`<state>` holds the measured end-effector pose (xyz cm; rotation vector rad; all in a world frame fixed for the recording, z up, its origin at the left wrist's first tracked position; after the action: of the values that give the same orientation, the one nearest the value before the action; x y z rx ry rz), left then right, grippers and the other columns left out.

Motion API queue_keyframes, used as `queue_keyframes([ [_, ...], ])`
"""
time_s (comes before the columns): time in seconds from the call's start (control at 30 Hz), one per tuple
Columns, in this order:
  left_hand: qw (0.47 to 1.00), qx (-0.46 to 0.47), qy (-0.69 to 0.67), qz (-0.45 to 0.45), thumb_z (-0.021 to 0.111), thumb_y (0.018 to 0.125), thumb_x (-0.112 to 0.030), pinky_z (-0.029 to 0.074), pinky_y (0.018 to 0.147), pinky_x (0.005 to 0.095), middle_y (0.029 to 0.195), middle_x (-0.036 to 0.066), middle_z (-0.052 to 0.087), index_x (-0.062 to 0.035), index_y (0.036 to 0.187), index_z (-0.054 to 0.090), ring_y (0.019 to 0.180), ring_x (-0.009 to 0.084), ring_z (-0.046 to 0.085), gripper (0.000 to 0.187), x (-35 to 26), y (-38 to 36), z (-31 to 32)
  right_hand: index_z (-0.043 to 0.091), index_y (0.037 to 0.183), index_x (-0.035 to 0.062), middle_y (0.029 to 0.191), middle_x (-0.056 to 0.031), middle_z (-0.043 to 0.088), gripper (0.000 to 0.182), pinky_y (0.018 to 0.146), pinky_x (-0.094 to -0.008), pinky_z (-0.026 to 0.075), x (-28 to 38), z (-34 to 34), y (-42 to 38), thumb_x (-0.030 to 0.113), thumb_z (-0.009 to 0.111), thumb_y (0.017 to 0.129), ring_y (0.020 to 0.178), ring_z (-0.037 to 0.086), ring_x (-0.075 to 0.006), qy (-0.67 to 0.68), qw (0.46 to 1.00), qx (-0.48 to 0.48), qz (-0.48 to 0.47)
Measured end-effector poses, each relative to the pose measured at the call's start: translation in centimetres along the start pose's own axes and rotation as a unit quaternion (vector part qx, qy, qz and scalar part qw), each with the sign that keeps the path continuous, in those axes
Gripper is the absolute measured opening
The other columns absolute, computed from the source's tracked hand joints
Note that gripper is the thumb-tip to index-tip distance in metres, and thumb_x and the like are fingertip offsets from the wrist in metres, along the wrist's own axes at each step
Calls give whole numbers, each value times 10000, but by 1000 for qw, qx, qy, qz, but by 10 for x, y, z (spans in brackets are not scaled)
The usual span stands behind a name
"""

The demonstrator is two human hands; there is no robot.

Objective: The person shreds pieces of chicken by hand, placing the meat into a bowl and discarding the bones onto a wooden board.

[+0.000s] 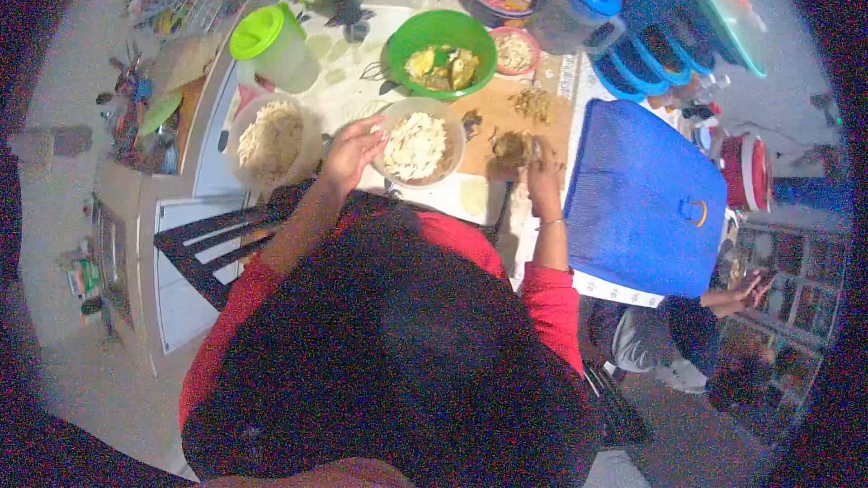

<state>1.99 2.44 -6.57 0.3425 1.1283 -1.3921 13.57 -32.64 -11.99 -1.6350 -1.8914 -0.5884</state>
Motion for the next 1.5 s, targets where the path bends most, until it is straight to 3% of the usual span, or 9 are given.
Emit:
queue_keyframes([
  [0.1, 999, -26, 3, 26, 608, 818, -12, 476, 857, 293, 1023, 119, 571, 68, 1114, 504, 938, 180, 574, 323, -3, 0, -17, 444, 1251, 122, 826, -241, 612, 361, 593, -443, 439, -33, 7, 5, 129, 465, 891, 717, 606, -382, -136, 981, -64, -118],
  [0.17, 998, -37, 1, 41, 621, 816, -27, 479, 843, 293, 987, 98, 583, 57, 1070, 526, 923, 179, 582, 283, -4, -1, -25, 407, 1199, 100, 875, -308, 598, 313, 639, -509, 423, 0, -5, -4, 170, 464, 899, 820, 567, -495, -68, 994, -52, 66],
  [0.3, 998, -54, 4, 41, 646, 796, -57, 480, 833, 288, 973, 91, 590, 34, 1029, 559, 909, 171, 586, 264, -10, -11, -32, 390, 1185, 128, 673, -85, 550, 281, 463, -309, 422, 69, -3, -20, 161, 470, 918, 513, 529, -188, 104, 988, 67, 88],
  [0.33, 998, -61, 11, 20, 651, 790, -62, 479, 831, 287, 970, 101, 603, 41, 1047, 557, 901, 168, 589, 293, -17, -19, -27, 391, 1209, 162, 649, 10, 454, 280, 400, -215, 334, 83, 8, -26, 143, 452, 936, 480, 388, -61, 229, 960, 121, 107],
  [0.63, 999, -23, -31, 18, 648, 790, -24, 499, 736, 250, 905, 112, 636, 78, 1041, 562, 805, 158, 625, 284, 8, -24, -24, 325, 1346, 176, 708, -15, 469, 373, 414, -170, 340, 231, 67, -74, 182, 363, 975, 490, 403, -64, 390, 773, 489, 110],
  [1.07, 999, -48, -7, 15, 629, 756, 24, 504, 662, 236, 858, 109, 641, 74, 973, 604, 737, 152, 626, 224, 1, -15, -20, 382, 1303, 196, 693, 10, 463, 331, 402, -187, 320, 231, 73, -59, 155, 374, 974, 479, 397, -58, 366, 828, 403, 132],
  [1.3, 998, -56, -17, 19, 608, 781, 16, 522, 685, 242, 874, 119, 637, 80, 994, 597, 733, 169, 643, 223, -6, -8, -27, 391, 1296, 189, 649, 27, 431, 333, 392, -196, 290, 204, 70, -41, 148, 389, 966, 452, 344, -48, 228, 920, 313, 57],
  [1.43, 999, -35, 39, 16, 578, 828, -44, 508, 779, 253, 928, 140, 647, 85, 1106, 528, 882, 194, 640, 310, -9, -9, -36, 387, 1223, 122, 632, -16, 427, 279, 493, -276, 349, 168, 68, -40, 111, 419, 946, 517, 409, -114, 40, 967, 239, -85],
  [1.5, 999, -27, 36, 14, 571, 832, -36, 502, 809, 254, 958, 141, 637, 83, 1112, 522, 913, 198, 634, 308, -11, -11, -38, 395, 1187, 114, 634, -57, 433, 259, 550, -322, 374, 169, 58, -52, 87, 439, 934, 567, 428, -154, 20, 973, 226, -51],
])
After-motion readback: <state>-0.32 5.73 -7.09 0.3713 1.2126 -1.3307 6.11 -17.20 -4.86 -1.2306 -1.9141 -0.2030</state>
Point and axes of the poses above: each hand's wrist, its own y-axis towards the middle knuckle, its own z-axis out of the palm, x = y × z, the point moved 4 cm from there along y, towards the middle knuckle
